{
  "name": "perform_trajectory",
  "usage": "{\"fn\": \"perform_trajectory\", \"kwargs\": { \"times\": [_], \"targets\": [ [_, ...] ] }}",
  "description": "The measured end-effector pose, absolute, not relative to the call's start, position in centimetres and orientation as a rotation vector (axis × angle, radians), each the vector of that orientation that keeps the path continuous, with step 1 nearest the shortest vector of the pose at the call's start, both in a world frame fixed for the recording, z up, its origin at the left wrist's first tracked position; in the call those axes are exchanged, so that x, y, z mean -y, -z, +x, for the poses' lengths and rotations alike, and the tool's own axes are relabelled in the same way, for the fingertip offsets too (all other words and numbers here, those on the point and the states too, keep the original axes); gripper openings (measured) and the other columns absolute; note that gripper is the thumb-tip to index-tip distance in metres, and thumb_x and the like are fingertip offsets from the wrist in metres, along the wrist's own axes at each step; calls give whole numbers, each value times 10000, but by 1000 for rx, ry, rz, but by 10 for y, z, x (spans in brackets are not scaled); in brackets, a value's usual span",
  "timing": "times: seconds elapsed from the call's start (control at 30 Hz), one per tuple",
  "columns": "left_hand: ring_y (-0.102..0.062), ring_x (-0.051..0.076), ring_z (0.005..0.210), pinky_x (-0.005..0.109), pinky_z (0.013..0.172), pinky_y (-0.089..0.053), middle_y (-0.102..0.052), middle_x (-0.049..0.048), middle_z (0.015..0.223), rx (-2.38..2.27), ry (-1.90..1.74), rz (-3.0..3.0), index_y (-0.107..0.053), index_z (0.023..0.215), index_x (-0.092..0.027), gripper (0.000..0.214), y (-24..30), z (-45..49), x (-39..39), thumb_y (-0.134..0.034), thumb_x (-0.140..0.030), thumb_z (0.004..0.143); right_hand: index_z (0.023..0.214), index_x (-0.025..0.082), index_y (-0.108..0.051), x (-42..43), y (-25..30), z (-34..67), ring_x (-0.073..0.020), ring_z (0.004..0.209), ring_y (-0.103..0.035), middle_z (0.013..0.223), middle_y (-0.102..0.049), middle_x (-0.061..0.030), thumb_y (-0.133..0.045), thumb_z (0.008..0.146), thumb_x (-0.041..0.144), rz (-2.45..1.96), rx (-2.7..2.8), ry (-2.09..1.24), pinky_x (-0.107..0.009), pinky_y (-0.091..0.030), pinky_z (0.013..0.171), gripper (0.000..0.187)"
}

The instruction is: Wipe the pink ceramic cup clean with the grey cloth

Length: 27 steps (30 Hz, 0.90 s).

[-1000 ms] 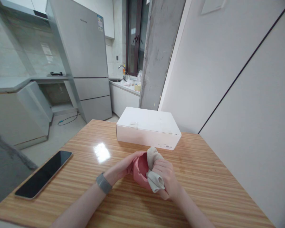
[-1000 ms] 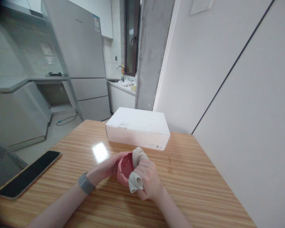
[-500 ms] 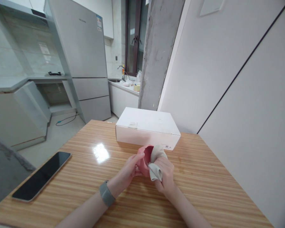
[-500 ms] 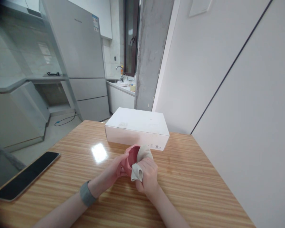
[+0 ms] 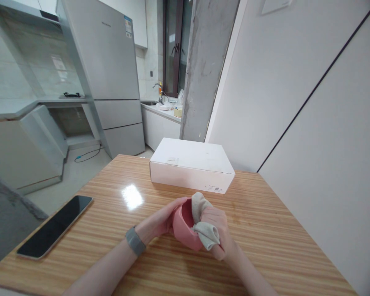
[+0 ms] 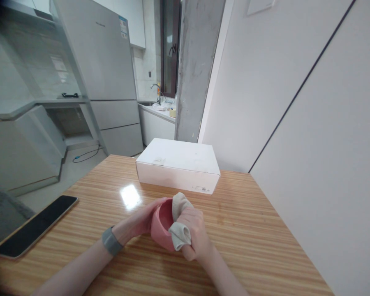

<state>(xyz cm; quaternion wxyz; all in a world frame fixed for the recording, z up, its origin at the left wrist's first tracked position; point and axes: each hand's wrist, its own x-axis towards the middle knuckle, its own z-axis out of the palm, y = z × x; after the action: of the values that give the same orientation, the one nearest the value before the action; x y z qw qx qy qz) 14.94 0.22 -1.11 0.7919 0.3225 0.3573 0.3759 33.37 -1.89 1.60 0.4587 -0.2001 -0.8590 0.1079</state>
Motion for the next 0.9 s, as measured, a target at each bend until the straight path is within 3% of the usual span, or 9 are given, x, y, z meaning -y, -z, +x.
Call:
{"fn": "perform_trajectory", "kwargs": {
  "times": [0.33,0.53,0.63,0.73,0.9],
  "targets": [
    [-585,141,634,243,560,-408,-716,29,788,-857,-904,658,-706,952,-160,415,10,156,1,-689,-527,758,557,251,-356,10,-12,333,-166,476,-390,481,-444,1,-327,843,389,-588,2179,-119,-342,-303,509,319],
    [-534,120,528,242,543,-414,-592,-7,544,-817,-1087,679,-618,642,-159,324,-1,165,15,-722,-452,734,585,244,-401,12,-7,326,-180,514,-431,517,-513,-25,-360,836,330,-728,2151,63,-349,-309,541,268],
    [-544,123,580,241,593,-436,-623,-3,602,-740,-1126,663,-678,785,-159,256,-7,166,17,-726,-406,735,583,251,-388,15,-6,324,-182,511,-406,505,-482,-22,-372,823,332,-730,2106,142,-355,-294,537,255],
    [-601,171,728,273,677,-466,-712,59,837,-612,-1058,625,-703,1029,-145,404,-12,164,13,-654,-468,792,577,255,-375,18,-9,324,-176,493,-367,491,-445,-13,-374,796,320,-640,2122,190,-355,-273,523,229],
    [-568,162,682,271,666,-441,-690,58,766,-652,-959,666,-709,852,-126,425,-8,155,5,-603,-537,826,570,254,-350,21,-18,325,-163,469,-341,482,-409,8,-400,741,307,-525,2278,107,-344,-288,510,186]
  ]
}}
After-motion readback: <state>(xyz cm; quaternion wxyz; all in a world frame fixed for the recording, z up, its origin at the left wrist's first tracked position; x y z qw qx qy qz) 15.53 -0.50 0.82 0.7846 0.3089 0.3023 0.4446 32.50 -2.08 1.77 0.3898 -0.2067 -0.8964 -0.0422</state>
